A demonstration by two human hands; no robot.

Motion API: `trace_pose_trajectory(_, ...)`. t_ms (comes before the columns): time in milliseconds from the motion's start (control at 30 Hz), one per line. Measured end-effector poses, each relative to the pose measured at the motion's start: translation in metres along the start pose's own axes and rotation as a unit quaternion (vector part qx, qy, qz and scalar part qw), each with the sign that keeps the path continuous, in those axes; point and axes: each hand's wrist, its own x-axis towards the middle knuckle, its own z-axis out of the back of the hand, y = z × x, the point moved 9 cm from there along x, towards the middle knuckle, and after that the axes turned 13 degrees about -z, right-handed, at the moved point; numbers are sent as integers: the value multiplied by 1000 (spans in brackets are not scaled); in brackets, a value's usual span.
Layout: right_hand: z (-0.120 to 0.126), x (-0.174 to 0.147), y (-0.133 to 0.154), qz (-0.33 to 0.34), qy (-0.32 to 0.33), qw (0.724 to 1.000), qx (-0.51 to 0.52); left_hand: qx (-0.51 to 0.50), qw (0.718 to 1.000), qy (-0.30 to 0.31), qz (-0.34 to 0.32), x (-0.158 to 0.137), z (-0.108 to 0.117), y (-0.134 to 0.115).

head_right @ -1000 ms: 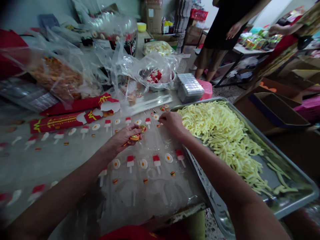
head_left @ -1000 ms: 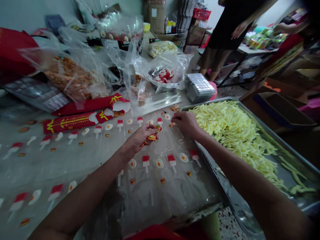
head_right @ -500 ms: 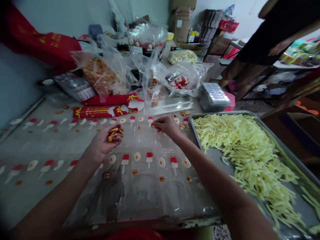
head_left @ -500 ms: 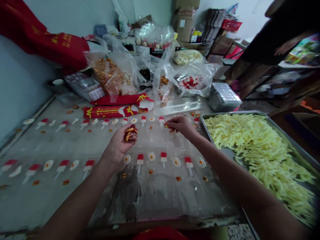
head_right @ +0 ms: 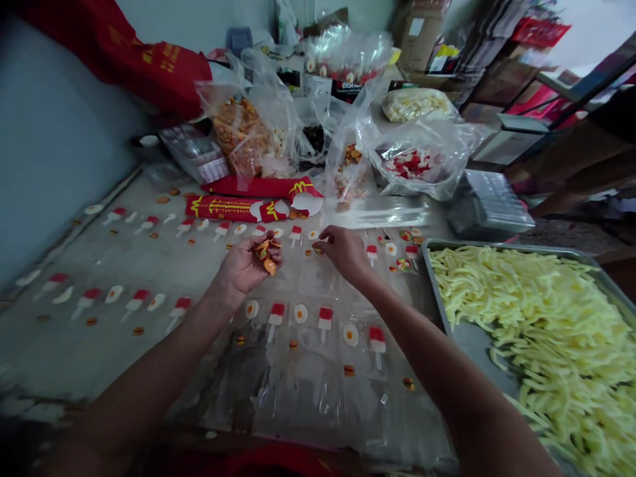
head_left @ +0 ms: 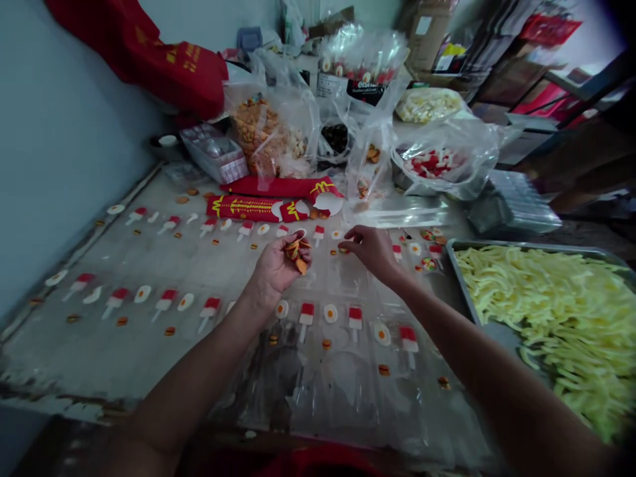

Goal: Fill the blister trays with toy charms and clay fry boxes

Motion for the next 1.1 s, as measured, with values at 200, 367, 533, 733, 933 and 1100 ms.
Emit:
trace_pose_trajectory(200, -13, -74, 56, 75, 106, 971, 201, -41, 998, -26, -39, -5, -2, 7)
trace_pose_trajectory(367, -7, -77, 55, 62, 64, 967, 238, -7, 999, 4, 33, -23, -7, 22)
trace_pose_trajectory(533, -21, -76, 56, 91, 99, 973, 187, -5, 998, 35, 53, -33, -8, 28)
trace_pose_trajectory(733, -23, -84, 60, 99, 42, 980, 167, -17, 998, 31, 51, -33, -11, 30)
trace_pose_trajectory(933, -28, -37, 12, -128, 126, 913, 367, -3, 995, -72, -72, -28, 27, -49)
trace_pose_trajectory(1100, -41, -5, 9, -161, 180, 903, 355, 51, 988, -113, -94, -37, 48, -94)
